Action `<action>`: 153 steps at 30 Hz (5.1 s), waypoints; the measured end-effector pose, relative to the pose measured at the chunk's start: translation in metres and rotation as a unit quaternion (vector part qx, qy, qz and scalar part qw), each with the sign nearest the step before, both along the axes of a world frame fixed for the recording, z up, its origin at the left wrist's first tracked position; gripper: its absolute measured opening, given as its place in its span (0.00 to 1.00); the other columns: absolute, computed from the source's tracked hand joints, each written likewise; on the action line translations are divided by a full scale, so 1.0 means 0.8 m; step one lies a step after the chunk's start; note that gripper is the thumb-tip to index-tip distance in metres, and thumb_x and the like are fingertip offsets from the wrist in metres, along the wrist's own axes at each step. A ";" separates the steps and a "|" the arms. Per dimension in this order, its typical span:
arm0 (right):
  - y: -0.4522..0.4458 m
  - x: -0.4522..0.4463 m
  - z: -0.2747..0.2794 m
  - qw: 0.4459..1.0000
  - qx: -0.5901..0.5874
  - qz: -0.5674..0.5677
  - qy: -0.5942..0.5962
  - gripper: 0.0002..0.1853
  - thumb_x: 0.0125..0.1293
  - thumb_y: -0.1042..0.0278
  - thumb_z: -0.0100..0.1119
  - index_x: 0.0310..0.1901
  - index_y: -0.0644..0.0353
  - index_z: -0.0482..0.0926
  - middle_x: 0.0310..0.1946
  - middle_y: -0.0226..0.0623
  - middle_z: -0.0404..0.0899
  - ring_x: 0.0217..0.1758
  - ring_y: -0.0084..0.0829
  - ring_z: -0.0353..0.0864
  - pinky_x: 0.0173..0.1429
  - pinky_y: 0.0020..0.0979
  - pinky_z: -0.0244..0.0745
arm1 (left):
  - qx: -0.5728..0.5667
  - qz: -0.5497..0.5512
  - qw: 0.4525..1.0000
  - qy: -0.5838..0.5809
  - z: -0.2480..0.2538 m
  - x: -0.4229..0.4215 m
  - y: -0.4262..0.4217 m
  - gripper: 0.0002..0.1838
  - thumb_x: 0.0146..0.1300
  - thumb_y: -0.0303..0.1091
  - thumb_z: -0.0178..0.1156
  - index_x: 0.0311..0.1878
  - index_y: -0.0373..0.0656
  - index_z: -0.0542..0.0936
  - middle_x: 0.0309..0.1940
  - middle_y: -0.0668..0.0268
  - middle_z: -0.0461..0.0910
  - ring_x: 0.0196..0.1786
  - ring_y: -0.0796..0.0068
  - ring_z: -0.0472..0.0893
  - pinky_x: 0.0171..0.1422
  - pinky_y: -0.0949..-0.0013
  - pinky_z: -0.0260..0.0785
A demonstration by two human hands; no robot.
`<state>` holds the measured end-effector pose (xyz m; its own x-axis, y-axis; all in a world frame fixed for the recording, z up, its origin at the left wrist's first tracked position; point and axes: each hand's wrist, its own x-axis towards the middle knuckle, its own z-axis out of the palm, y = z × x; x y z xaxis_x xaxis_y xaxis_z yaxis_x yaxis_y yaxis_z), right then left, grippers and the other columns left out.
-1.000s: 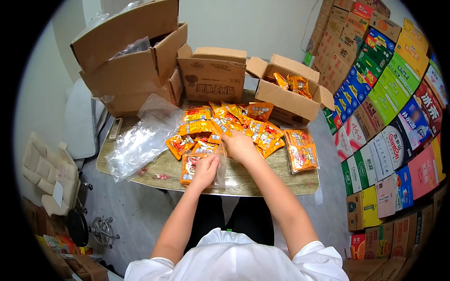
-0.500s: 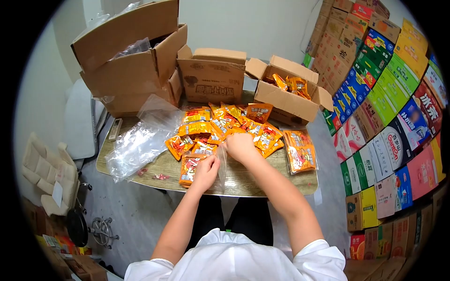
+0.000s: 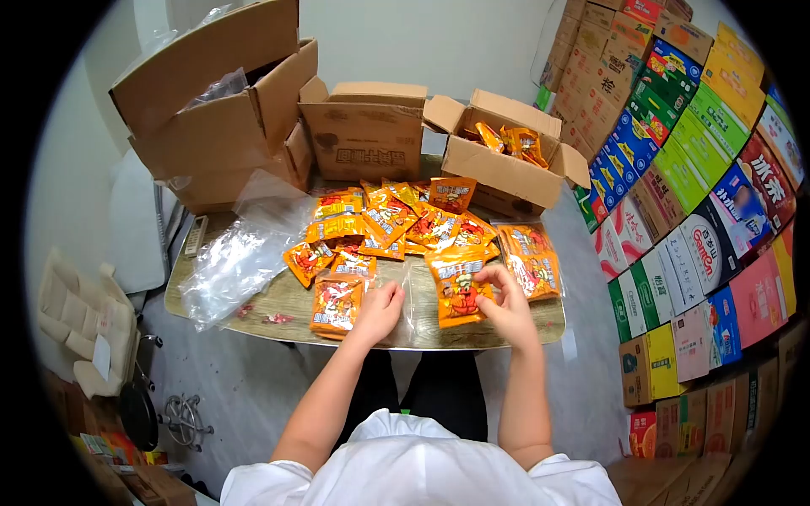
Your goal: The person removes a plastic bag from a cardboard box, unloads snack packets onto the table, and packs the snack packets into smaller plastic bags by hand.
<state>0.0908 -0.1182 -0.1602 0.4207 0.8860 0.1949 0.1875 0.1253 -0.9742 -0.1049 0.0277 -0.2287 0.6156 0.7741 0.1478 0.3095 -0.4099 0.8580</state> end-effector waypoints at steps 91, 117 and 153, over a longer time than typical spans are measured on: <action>0.079 0.050 -0.060 0.991 -0.025 -0.054 -0.118 0.16 0.60 0.83 0.50 0.48 0.66 0.81 0.47 0.43 0.84 0.53 0.33 0.81 0.60 0.30 0.72 | -0.276 0.011 0.958 -0.070 0.008 0.013 -0.004 0.14 0.74 0.35 0.47 0.33 0.38 0.70 0.19 0.66 0.76 0.16 0.79 0.77 0.19 0.76 0.67; 0.061 -0.037 -0.074 0.996 -0.020 -0.023 0.084 0.16 0.62 0.77 0.60 0.52 0.69 0.80 0.49 0.41 0.82 0.52 0.29 0.80 0.52 0.25 0.76 | -0.044 -0.007 0.999 -0.003 0.029 0.003 -0.014 0.13 0.69 0.37 0.54 0.32 0.37 0.75 0.20 0.61 0.76 0.24 0.68 0.76 0.30 0.64 0.66; 0.063 -0.081 -0.073 0.988 -0.134 0.040 -0.066 0.12 0.60 0.72 0.63 0.46 0.64 0.83 0.23 0.37 0.82 0.27 0.23 0.79 0.36 0.28 0.76 | 0.054 0.069 0.995 -0.040 0.029 0.013 -0.012 0.11 0.68 0.31 0.54 0.32 0.34 0.75 0.18 0.61 0.77 0.20 0.72 0.77 0.26 0.68 0.68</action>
<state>0.0258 -0.0676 -0.2187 0.3330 0.9429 -0.0035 0.3154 -0.1149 -0.9420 -0.0948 0.0180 -0.2054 0.4868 0.8277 0.2792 0.3013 -0.4590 0.8358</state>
